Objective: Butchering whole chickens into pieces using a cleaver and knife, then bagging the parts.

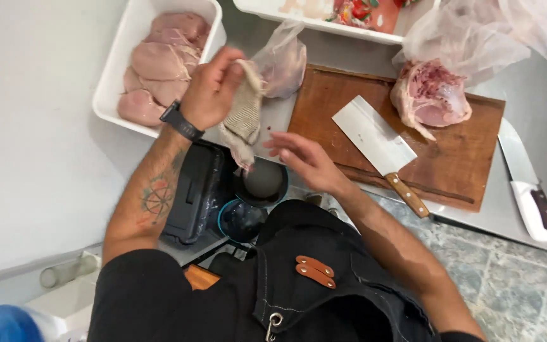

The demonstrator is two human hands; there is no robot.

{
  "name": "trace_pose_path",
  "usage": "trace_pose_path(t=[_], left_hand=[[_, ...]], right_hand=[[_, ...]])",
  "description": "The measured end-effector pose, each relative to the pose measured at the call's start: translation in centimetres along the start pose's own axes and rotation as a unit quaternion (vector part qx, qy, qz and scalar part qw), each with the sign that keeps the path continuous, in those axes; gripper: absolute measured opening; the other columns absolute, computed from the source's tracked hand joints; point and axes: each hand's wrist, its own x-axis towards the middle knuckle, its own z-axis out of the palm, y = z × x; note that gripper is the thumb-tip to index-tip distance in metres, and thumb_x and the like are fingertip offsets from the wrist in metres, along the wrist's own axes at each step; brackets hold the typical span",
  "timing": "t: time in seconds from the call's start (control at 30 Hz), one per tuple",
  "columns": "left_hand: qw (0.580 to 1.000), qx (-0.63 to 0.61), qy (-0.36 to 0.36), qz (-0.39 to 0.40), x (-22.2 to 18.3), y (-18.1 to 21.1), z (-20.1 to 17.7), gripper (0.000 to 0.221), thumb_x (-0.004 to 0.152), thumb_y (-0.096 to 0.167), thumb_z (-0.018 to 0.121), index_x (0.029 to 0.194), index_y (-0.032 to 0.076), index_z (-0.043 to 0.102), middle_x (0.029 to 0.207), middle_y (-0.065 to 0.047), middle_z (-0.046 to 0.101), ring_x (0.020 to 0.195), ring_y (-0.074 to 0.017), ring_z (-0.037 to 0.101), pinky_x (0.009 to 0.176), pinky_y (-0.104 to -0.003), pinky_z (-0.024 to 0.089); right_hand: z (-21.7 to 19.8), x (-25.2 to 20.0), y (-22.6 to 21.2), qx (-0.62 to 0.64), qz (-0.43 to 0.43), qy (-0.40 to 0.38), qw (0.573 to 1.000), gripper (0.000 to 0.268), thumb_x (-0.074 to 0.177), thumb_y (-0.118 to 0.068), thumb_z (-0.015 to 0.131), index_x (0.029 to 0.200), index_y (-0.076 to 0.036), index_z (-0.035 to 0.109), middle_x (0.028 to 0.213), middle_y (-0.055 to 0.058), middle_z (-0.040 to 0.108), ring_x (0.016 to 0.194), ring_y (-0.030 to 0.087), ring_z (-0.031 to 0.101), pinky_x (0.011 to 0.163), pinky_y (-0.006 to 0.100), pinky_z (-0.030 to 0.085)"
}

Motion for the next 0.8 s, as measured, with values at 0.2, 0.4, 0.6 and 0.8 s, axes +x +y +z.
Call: trace_pose_path(t=[0.2, 0.4, 0.6, 0.8], left_hand=[[0.978, -0.071, -0.158, 0.115, -1.9, 13.8, -2.6, 0.035, 0.109, 0.018, 0.062, 0.143, 0.011, 0.06, 0.124, -0.009, 0.065, 0.104, -0.0232, 0.057, 0.086, -0.038, 0.049], [0.963, -0.225, 0.121, -0.091, -12.9, 7.9, 4.8, 0.078, 0.112, 0.058, 0.051, 0.162, 0.002, 0.036, 0.153, -0.019, 0.042, 0.136, -0.0273, 0.046, 0.114, -0.043, 0.045], [0.729, -0.619, 0.196, -0.217, -16.1, 7.3, 12.0, 0.078, 0.1, 0.066, 0.053, 0.157, 0.013, 0.054, 0.143, -0.002, 0.061, 0.129, -0.0163, 0.063, 0.113, -0.032, 0.054], [0.764, -0.513, 0.373, -0.117, -16.3, 0.1, 23.6, 0.048, 0.107, 0.035, 0.067, 0.149, 0.012, 0.063, 0.123, 0.005, 0.061, 0.124, -0.0108, 0.057, 0.121, -0.035, 0.04]], right_hand=[[2.3, 5.7, -3.1, -0.041, 0.149, 0.05, 0.987, 0.027, 0.111, -0.025, 0.045, 0.1, -0.007, 0.062, 0.085, 0.009, 0.072, 0.072, 0.019, 0.072, 0.073, 0.032, 0.057], [1.5, 2.4, -1.7, -0.006, 0.129, 0.084, 0.988, 0.023, 0.11, -0.028, 0.05, 0.111, -0.007, 0.059, 0.1, 0.01, 0.068, 0.088, 0.021, 0.068, 0.084, 0.035, 0.055], [2.0, 2.2, -0.6, 0.004, 0.088, 0.085, 0.992, 0.027, 0.109, -0.03, 0.054, 0.122, -0.007, 0.056, 0.115, 0.011, 0.064, 0.104, 0.022, 0.063, 0.095, 0.037, 0.052], [2.6, 1.0, 1.2, 0.019, 0.049, 0.076, 0.996, 0.037, 0.108, -0.033, 0.059, 0.133, -0.007, 0.053, 0.13, 0.012, 0.06, 0.12, 0.024, 0.059, 0.106, 0.039, 0.049]])
